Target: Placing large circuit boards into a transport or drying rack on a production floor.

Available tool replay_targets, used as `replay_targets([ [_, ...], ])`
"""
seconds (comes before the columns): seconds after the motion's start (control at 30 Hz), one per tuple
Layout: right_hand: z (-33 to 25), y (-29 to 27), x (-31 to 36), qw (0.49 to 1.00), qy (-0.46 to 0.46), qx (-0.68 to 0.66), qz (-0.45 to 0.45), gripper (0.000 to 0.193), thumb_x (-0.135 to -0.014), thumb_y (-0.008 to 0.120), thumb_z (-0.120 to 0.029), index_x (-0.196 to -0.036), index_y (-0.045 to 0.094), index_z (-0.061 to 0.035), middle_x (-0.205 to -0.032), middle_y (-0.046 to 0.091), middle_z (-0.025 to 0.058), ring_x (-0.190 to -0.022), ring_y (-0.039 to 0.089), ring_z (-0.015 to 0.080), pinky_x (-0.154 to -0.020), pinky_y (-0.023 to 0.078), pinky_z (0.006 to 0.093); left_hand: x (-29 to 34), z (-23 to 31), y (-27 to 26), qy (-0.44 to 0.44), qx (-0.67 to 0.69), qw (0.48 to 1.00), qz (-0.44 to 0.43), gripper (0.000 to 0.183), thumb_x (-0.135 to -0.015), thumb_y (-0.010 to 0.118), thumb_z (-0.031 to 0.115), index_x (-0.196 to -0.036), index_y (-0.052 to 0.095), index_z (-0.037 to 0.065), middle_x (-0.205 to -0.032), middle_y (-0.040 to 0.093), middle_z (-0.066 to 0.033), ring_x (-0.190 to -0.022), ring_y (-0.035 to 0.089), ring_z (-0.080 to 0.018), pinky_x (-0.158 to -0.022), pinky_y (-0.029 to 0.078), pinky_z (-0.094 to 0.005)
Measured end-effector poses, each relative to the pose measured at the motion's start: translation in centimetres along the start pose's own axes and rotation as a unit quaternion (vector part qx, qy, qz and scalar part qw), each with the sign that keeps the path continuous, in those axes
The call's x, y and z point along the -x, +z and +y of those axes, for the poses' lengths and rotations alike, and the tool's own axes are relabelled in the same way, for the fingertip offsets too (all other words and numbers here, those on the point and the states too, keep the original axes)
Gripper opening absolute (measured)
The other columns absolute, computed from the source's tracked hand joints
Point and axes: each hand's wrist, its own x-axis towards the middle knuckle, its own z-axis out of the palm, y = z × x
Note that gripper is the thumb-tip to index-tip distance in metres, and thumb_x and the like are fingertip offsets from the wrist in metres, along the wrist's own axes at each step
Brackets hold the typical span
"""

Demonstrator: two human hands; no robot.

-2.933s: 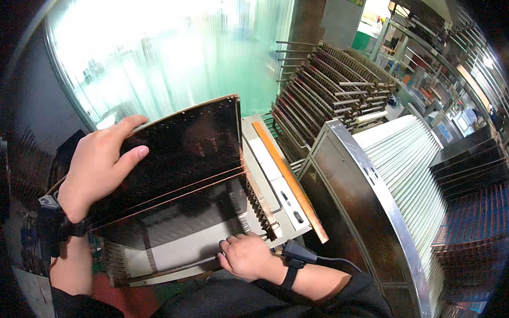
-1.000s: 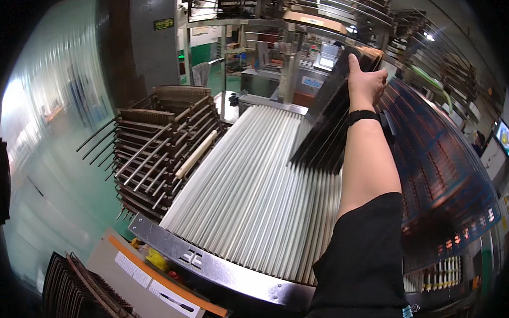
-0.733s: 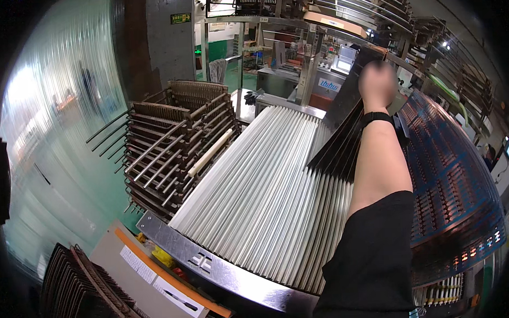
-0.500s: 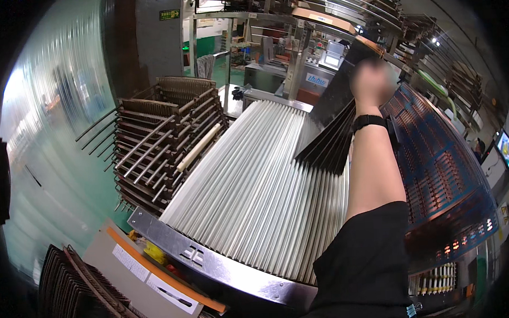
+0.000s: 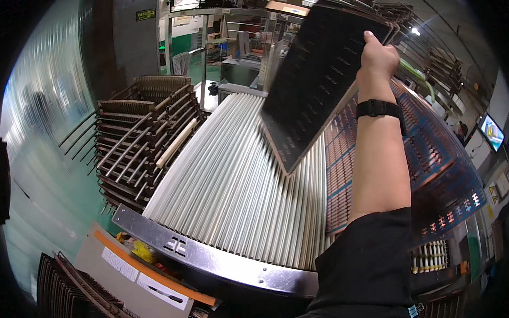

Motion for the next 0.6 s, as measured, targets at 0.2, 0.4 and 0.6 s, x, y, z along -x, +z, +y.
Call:
replay_targets([
  [0.2,-3.3,-0.7,3.5,0.959,0.118,-0.216,-0.143,0.025,-0.088,0.07,-0.008,-0.107,0.058,0.0026,-0.114,0.063,0.0166,-0.098,0.067,0.0282,-0.085,0.058,0.0393,0.4,0.1,0.5,0.007,-0.028,0.999,0.033,0.039,-0.098,0.058,0.025,-0.125,0.059,-0.002,-0.12,0.063,-0.0231,-0.109,0.062,-0.0368,-0.092,0.05,-0.0405],
  [0.4,-7.9,-1.5,6.9,0.914,0.139,-0.276,-0.264,0.025,-0.094,0.063,-0.01,-0.114,0.065,0.0045,-0.111,0.068,0.0149,-0.097,0.068,0.0242,-0.083,0.059,0.0365,0.6,2.6,-1.0,-0.022,-0.007,1.0,0.012,0.041,-0.099,0.057,0.032,-0.124,0.06,-0.002,-0.117,0.064,-0.0256,-0.111,0.062,-0.0385,-0.092,0.05,-0.0419],
  [0.6,-14.6,-3.0,13.4,0.894,0.076,-0.314,-0.311,0.027,-0.09,0.07,-0.011,-0.113,0.065,0.0019,-0.113,0.068,0.0143,-0.103,0.067,0.0236,-0.088,0.057,0.0362,1.6,2.1,-1.6,0.029,-0.032,0.998,0.045,0.044,-0.095,0.062,0.029,-0.128,0.059,0.0,-0.12,0.064,-0.0243,-0.113,0.059,-0.042,-0.095,0.047,-0.045],
])
